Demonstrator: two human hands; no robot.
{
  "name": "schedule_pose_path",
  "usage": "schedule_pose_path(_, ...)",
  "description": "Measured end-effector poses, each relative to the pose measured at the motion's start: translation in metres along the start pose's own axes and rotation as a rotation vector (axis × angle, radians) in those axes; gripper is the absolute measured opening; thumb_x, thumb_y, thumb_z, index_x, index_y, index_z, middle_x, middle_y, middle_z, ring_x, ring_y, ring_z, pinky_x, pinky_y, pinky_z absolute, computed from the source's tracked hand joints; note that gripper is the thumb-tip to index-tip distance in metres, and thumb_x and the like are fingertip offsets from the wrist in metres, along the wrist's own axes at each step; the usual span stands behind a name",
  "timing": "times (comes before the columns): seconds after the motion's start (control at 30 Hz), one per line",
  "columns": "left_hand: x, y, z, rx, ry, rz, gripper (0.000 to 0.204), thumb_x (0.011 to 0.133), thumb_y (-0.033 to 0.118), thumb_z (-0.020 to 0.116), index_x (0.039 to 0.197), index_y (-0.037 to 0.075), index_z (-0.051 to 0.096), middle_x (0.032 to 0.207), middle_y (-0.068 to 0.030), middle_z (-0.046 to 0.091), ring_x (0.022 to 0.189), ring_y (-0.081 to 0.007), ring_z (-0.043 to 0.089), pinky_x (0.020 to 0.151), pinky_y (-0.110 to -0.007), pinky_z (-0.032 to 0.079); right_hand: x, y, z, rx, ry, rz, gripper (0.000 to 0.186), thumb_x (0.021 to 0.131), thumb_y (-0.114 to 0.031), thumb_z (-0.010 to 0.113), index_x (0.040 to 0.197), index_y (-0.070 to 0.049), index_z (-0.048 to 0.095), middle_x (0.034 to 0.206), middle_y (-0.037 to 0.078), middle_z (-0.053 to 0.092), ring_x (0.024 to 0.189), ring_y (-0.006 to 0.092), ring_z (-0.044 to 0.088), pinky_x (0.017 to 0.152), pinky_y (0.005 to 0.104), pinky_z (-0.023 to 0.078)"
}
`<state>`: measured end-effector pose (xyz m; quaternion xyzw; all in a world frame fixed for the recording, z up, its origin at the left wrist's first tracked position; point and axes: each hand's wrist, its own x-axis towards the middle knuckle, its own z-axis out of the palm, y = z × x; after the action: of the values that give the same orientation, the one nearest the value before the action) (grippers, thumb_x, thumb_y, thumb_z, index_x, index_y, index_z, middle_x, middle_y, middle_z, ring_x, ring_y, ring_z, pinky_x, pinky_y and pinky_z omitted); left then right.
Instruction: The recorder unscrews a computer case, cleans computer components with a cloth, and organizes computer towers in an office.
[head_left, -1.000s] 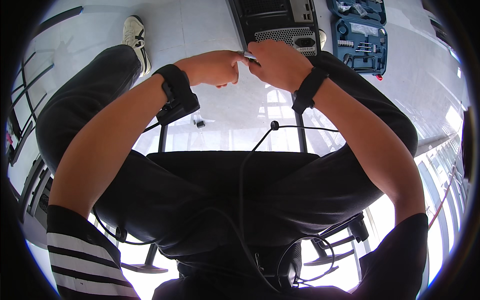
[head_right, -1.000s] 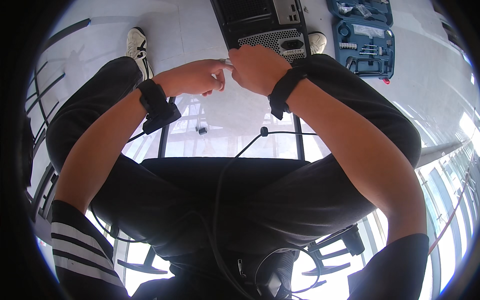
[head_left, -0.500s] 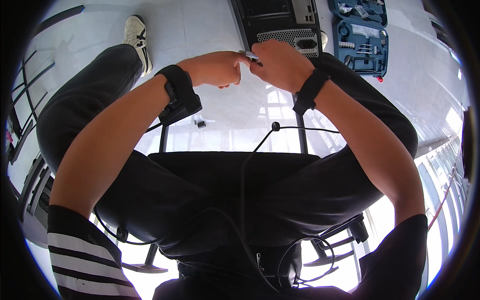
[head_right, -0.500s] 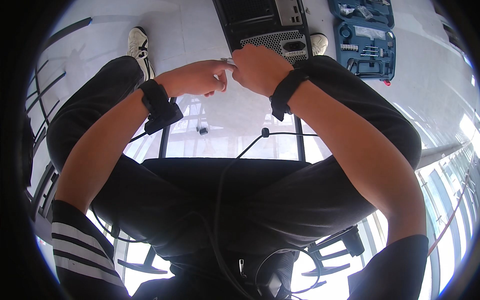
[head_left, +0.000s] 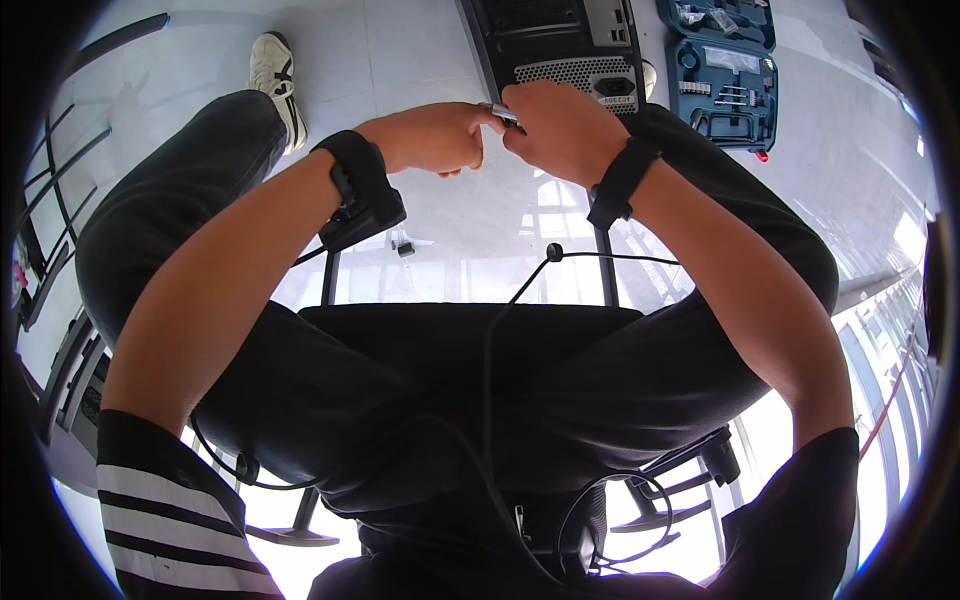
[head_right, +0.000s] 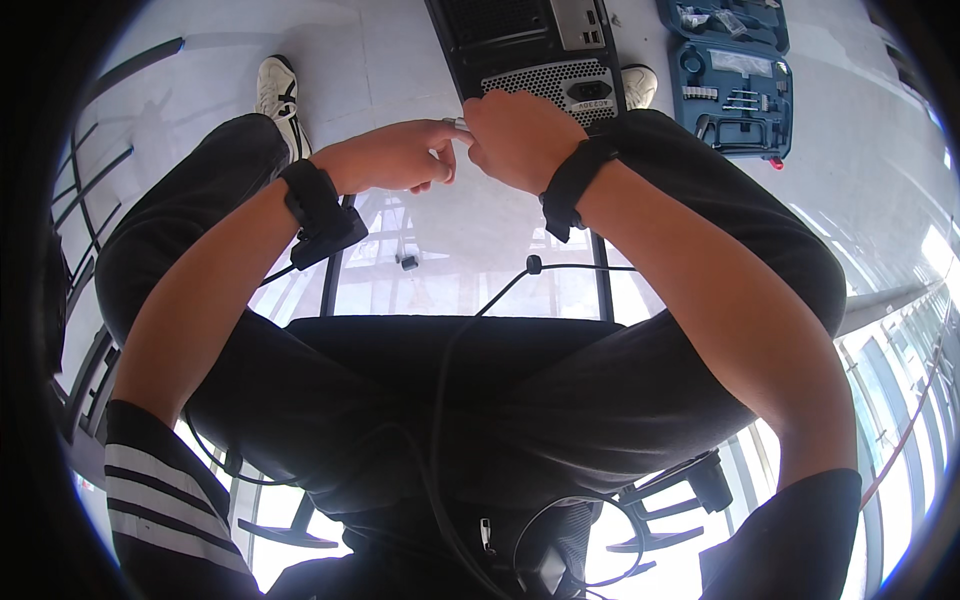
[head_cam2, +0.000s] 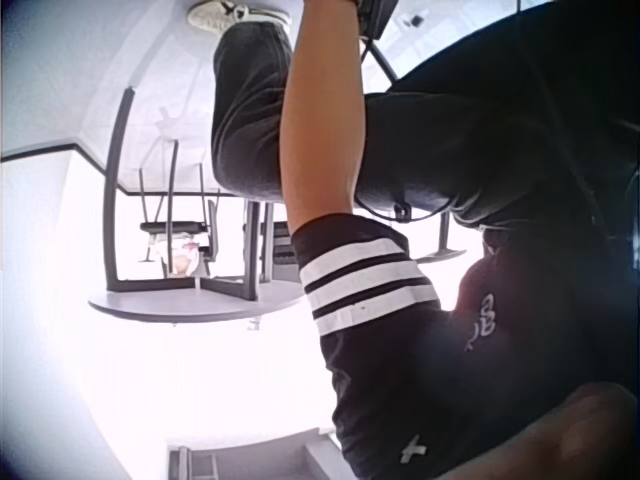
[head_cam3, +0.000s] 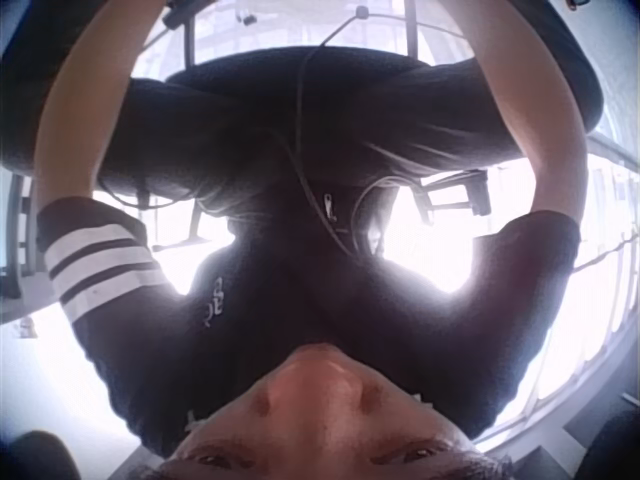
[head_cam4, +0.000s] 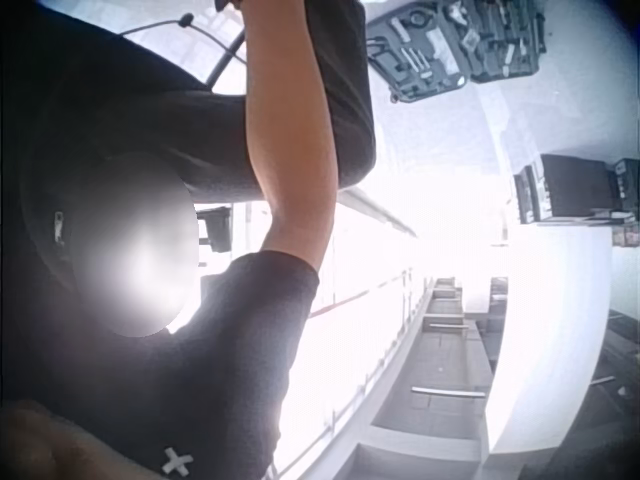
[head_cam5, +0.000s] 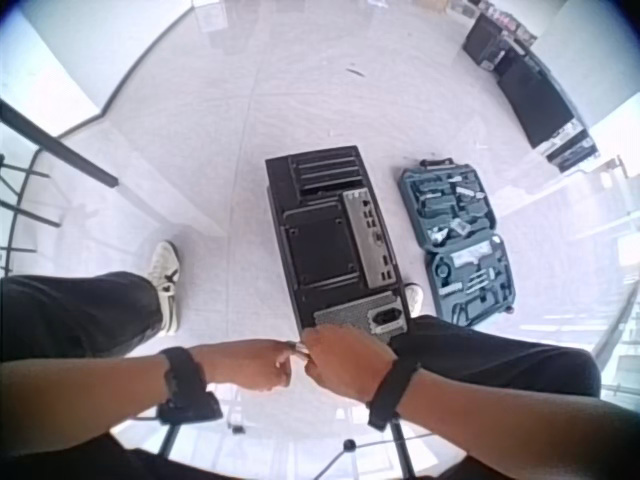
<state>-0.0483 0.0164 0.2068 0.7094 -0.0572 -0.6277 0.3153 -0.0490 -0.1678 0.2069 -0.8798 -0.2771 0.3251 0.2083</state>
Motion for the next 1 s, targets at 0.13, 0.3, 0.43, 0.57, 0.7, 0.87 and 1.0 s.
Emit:
schedule_pose_path(0.13, -0.002, 0.001, -0.002, -0.009, -0.010, 0.002, 0.054, 0.088, 0.007, 0.053, 0.141, 0.005, 0.048, 0.099, -0.0085, 0.065, 0.070, -0.0178, 0.061, 0.071, -0.031, 0.050, 0.000, -0.002, -0.002, -0.030, -0.028, 0.011, 0.019, 0.083, -0.017, 0.062, 0.085, 0.002, 0.058, 0.075, 0.017, 0.061, 0.076, 0.0356, 0.064, 0.072, 0.0435, 0.052)
schedule_pose_path(0.3, -0.004, 0.002, -0.001, -0.054, -0.006, 0.002, 0.056, 0.084, 0.006, 0.055, 0.140, 0.004, 0.048, 0.094, -0.0081, 0.063, 0.071, -0.0175, 0.060, 0.070, -0.031, 0.050, 0.000, 0.000, -0.002, -0.057, -0.018, -0.029, 0.020, 0.084, -0.019, 0.061, 0.083, 0.002, 0.060, 0.076, 0.018, 0.062, 0.074, 0.0350, 0.065, 0.070, 0.0431, 0.053)
schedule_pose_path(0.43, -0.002, 0.001, 0.000, -0.062, -0.044, -0.001, 0.054, 0.081, 0.004, 0.056, 0.134, 0.001, 0.052, 0.093, -0.0086, 0.060, 0.075, -0.0178, 0.060, 0.070, -0.031, 0.052, 0.000, -0.005, -0.005, -0.094, -0.082, -0.028, 0.024, 0.086, -0.022, 0.061, 0.081, 0.001, 0.062, 0.075, 0.018, 0.064, 0.070, 0.0337, 0.066, 0.066, 0.0419, 0.054)
schedule_pose_path(0.57, -0.001, -0.001, 0.000, -0.015, -0.037, 0.020, 0.046, 0.080, 0.004, 0.056, 0.126, 0.002, 0.058, 0.093, -0.0088, 0.061, 0.076, -0.0185, 0.061, 0.071, -0.031, 0.052, -0.002, -0.006, -0.003, -0.133, -0.055, -0.039, 0.026, 0.087, -0.024, 0.062, 0.082, 0.001, 0.064, 0.072, 0.017, 0.064, 0.068, 0.0328, 0.067, 0.064, 0.0401, 0.055)
schedule_pose_path(0.7, -0.001, -0.008, -0.002, 0.097, -0.029, 0.073, 0.036, 0.082, 0.005, 0.056, 0.117, 0.002, 0.062, 0.092, -0.0083, 0.062, 0.074, -0.0183, 0.062, 0.070, -0.031, 0.050, -0.001, -0.008, 0.004, -0.175, -0.021, -0.071, 0.026, 0.088, -0.023, 0.061, 0.081, 0.001, 0.067, 0.071, 0.017, 0.065, 0.067, 0.0321, 0.067, 0.065, 0.0386, 0.056)
schedule_pose_path(0.87, -0.003, -0.010, -0.005, 0.155, 0.028, 0.159, 0.030, 0.085, 0.007, 0.055, 0.113, 0.001, 0.063, 0.089, -0.0063, 0.062, 0.072, -0.0178, 0.063, 0.069, -0.030, 0.050, 0.001, -0.013, 0.006, -0.140, -0.047, 0.022, 0.027, 0.089, -0.022, 0.060, 0.076, 0.001, 0.067, 0.073, 0.017, 0.066, 0.067, 0.0325, 0.067, 0.066, 0.0388, 0.056)
schedule_pose_path(1.0, -0.014, -0.002, -0.016, 0.128, -0.002, 0.075, 0.022, 0.084, 0.005, 0.056, 0.104, 0.000, 0.064, 0.084, -0.0078, 0.064, 0.071, -0.0177, 0.065, 0.067, -0.031, 0.051, 0.005, -0.019, 0.001, -0.111, -0.082, 0.094, 0.029, 0.089, -0.022, 0.059, 0.075, 0.002, 0.067, 0.072, 0.019, 0.066, 0.068, 0.0345, 0.067, 0.067, 0.0410, 0.056)
